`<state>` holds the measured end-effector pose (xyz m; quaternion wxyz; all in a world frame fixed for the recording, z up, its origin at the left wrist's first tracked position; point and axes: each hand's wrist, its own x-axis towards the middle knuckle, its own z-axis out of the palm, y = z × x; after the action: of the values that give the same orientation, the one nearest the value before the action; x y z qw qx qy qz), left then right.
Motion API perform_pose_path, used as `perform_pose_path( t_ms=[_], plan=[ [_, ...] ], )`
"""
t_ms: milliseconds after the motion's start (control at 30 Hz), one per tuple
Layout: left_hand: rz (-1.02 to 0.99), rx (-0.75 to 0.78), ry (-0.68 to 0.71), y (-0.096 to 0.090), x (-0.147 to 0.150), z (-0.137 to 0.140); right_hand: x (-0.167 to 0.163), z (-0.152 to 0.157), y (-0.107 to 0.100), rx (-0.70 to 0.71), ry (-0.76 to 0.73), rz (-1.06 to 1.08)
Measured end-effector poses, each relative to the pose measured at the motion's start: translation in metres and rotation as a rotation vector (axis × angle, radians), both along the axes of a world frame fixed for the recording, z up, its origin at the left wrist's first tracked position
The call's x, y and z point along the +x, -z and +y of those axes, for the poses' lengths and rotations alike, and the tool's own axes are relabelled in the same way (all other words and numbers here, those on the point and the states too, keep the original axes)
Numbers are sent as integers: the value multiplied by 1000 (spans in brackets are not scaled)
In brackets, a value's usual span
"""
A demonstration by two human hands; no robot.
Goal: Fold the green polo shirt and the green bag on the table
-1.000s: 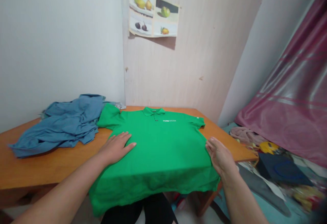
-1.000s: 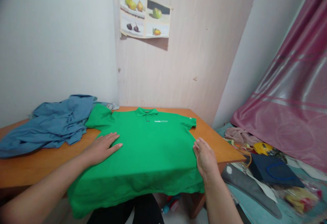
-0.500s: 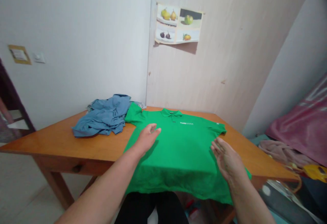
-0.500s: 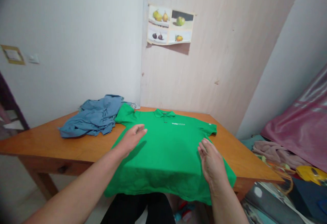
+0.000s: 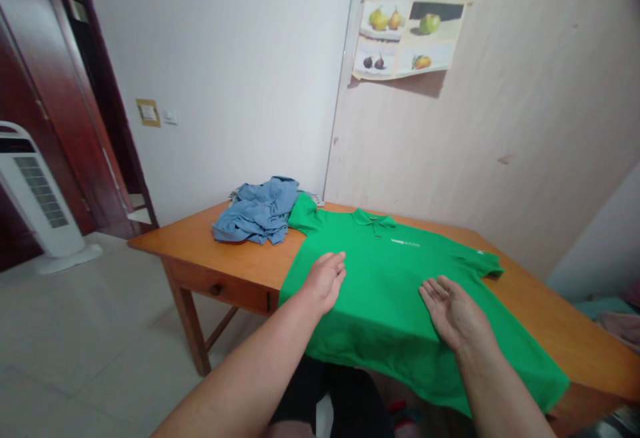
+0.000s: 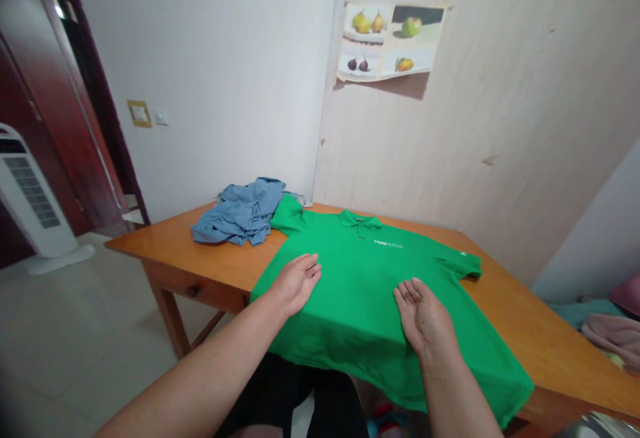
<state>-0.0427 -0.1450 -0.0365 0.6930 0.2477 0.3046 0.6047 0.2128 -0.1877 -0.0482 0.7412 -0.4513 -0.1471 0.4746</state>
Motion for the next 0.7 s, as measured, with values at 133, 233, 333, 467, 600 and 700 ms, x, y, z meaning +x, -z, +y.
perform_pose_path(
  t_ms=[133,233,333,467,600,700],
  plan=[
    [119,-57,-109,-4,-49,12,0,0,-1,5,-2,15],
    [167,-70,-197,-7,-81,20,0,1,1,15,-4,16],
    [204,-68,-299,-11,-95,23,1,3,5,24,-2,1],
    [189,-21,-311,-14,-84,17,2,5,8,28,9,-2],
    [100,-41,-15,-10,-68,12,3,5,8,27,-1,10],
    [210,-57,-100,-7,-71,18,2,3,6,28,-7,31]
  ],
)
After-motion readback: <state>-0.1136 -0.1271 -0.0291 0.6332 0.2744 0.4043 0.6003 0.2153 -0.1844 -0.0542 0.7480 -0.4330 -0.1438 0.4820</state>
